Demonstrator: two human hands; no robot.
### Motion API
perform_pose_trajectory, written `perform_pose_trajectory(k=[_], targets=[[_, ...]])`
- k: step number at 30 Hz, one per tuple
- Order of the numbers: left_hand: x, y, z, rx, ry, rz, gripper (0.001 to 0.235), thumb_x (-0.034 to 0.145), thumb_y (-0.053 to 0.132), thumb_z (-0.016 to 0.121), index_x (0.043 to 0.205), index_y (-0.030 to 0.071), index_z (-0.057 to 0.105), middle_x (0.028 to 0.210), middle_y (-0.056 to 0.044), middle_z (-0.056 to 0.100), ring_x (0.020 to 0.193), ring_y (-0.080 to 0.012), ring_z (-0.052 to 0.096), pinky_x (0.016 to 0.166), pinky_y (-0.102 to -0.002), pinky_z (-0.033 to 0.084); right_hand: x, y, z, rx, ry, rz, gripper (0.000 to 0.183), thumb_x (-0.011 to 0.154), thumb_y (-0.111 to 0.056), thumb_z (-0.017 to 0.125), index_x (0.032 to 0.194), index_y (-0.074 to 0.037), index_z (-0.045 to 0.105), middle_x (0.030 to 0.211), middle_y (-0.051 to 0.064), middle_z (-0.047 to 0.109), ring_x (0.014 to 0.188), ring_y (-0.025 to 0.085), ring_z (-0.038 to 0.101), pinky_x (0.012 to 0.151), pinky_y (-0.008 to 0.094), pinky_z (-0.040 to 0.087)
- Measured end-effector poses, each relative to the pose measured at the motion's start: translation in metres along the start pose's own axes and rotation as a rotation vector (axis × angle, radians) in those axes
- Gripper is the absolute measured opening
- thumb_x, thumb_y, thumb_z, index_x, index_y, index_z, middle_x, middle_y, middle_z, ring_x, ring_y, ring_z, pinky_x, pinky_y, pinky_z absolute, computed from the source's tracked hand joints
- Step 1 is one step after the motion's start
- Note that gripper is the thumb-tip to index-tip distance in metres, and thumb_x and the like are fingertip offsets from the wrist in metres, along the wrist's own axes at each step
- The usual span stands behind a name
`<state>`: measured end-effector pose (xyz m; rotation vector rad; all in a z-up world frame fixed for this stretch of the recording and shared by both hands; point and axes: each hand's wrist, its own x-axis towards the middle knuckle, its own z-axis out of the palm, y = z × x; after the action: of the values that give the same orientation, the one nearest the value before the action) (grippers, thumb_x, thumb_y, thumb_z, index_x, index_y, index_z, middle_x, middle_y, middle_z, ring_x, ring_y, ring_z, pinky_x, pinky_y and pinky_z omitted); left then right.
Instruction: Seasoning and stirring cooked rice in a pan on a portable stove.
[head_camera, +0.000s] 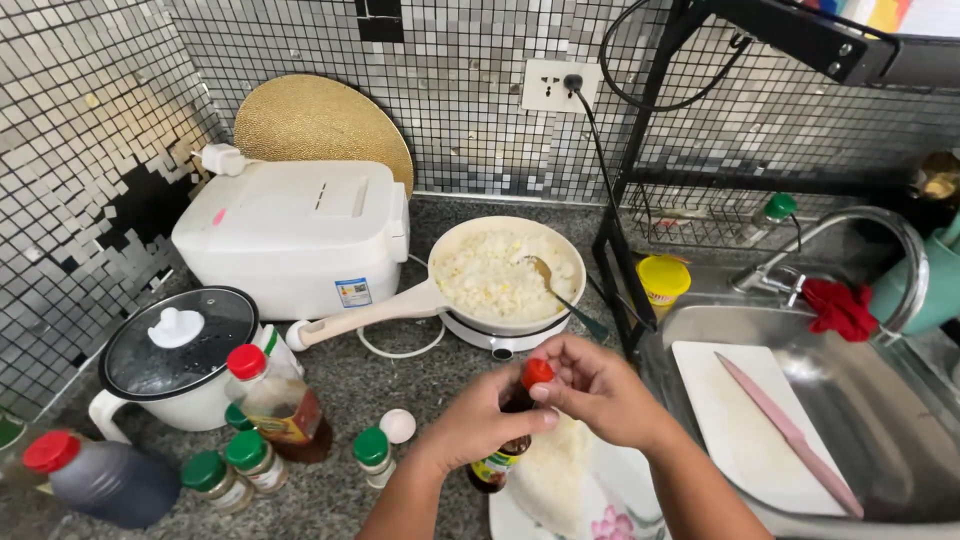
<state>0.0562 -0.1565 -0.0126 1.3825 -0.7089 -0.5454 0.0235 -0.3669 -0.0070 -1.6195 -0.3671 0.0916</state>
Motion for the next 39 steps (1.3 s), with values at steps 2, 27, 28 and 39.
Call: perform_pose_trajectory(k=[2,27,28,39], targets=[[0.007,0.003,0.01,0.096,0.086,-0.012,0.029,0.087,0.013,0.076,0.113,0.003,0.067,0.09,0.0,0.07,0.076,-0.0043,0.063,0.067,-0.026,0.053,0.003,-0.004,-0.003,-0.099,0.027,-0.017,0.031,0.091,-0.007,0.076,0.118,-0.002,0.061,0.094,0.001,0.069,0.081,0.006,0.064,0.069,0.024,0.054],[-0.02,0.023,-0.04,1.062,0.353,0.44,0.034,0.092,0.015,0.064,0.12,-0.004,0.057,0.109,-0.017,0.063,0.108,-0.0366,0.058,0.094,-0.05,0.041,0.029,-0.018,0.07,-0.293,0.295,-0.147,0.034,0.092,-0.01,0.07,0.125,-0.004,0.065,0.1,0.002,0.067,0.083,0.007,0.059,0.074,0.025,0.052],[-0.019,0.021,-0.042,1.06,0.349,0.444,0.034,0.092,0.015,0.064,0.12,-0.004,0.057,0.109,-0.017,0.063,0.108,-0.0366,0.058,0.094,-0.05,0.041,0.032,-0.019,0.073,-0.295,0.3,-0.146,0.034,0.092,-0.01,0.07,0.125,-0.004,0.065,0.1,0.002,0.067,0.083,0.007,0.059,0.074,0.025,0.052],[-0.019,0.018,-0.044,1.031,0.519,0.457,0.042,0.082,0.014,0.077,0.121,0.002,0.069,0.093,-0.009,0.063,0.093,-0.0302,0.063,0.088,-0.045,0.045,0.039,-0.028,0.092,-0.555,0.546,-0.041,0.027,0.091,-0.015,0.069,0.117,-0.005,0.069,0.083,0.005,0.075,0.068,0.01,0.067,0.064,0.027,0.055]])
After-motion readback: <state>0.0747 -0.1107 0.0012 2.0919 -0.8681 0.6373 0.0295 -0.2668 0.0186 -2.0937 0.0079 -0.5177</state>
